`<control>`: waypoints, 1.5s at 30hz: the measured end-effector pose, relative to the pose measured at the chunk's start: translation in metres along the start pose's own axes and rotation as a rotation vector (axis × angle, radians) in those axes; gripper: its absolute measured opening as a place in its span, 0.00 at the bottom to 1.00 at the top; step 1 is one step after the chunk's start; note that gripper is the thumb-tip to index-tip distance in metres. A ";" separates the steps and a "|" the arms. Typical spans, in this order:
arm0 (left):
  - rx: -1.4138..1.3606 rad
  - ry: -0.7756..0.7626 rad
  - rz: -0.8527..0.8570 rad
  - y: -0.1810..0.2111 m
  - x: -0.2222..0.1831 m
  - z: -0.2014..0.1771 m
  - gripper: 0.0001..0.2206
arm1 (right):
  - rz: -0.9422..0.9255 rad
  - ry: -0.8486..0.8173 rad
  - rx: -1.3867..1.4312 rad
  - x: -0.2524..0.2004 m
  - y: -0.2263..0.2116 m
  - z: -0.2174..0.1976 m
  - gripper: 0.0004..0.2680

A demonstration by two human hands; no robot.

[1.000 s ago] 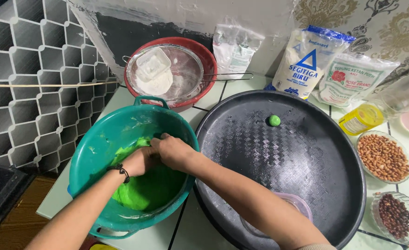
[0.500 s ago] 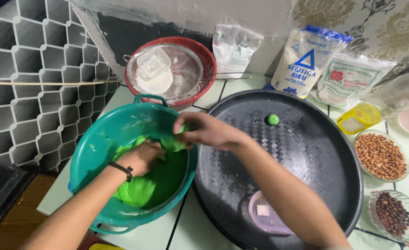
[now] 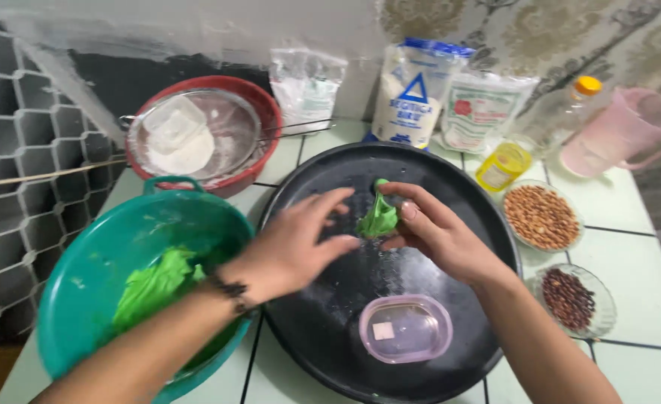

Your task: Rolling small pieces of green dough into balls and placing them on a tray

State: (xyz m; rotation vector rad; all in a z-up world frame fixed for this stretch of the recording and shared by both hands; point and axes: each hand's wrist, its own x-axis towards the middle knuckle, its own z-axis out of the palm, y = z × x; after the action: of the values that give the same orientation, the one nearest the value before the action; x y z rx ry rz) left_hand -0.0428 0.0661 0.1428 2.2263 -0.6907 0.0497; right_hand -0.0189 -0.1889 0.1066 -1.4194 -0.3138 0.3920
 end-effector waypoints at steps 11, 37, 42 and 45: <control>0.292 0.174 0.479 0.006 0.092 0.137 0.07 | -0.163 0.076 0.198 -0.048 0.032 -0.080 0.21; -0.681 0.021 -0.211 -0.035 0.047 0.164 0.20 | -0.234 0.416 -0.285 -0.056 0.063 -0.057 0.12; -0.661 0.112 -0.241 -0.034 0.049 0.167 0.11 | -0.163 0.410 -0.448 -0.060 0.054 -0.051 0.17; -0.670 0.138 -0.249 -0.029 0.050 0.165 0.11 | -0.152 0.368 -0.401 -0.057 0.067 -0.052 0.16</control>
State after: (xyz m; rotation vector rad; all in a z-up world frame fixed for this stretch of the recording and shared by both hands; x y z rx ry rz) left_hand -0.0152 -0.0568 0.0221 1.6252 -0.2860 -0.1341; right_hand -0.0519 -0.2535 0.0348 -1.8107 -0.2023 -0.0671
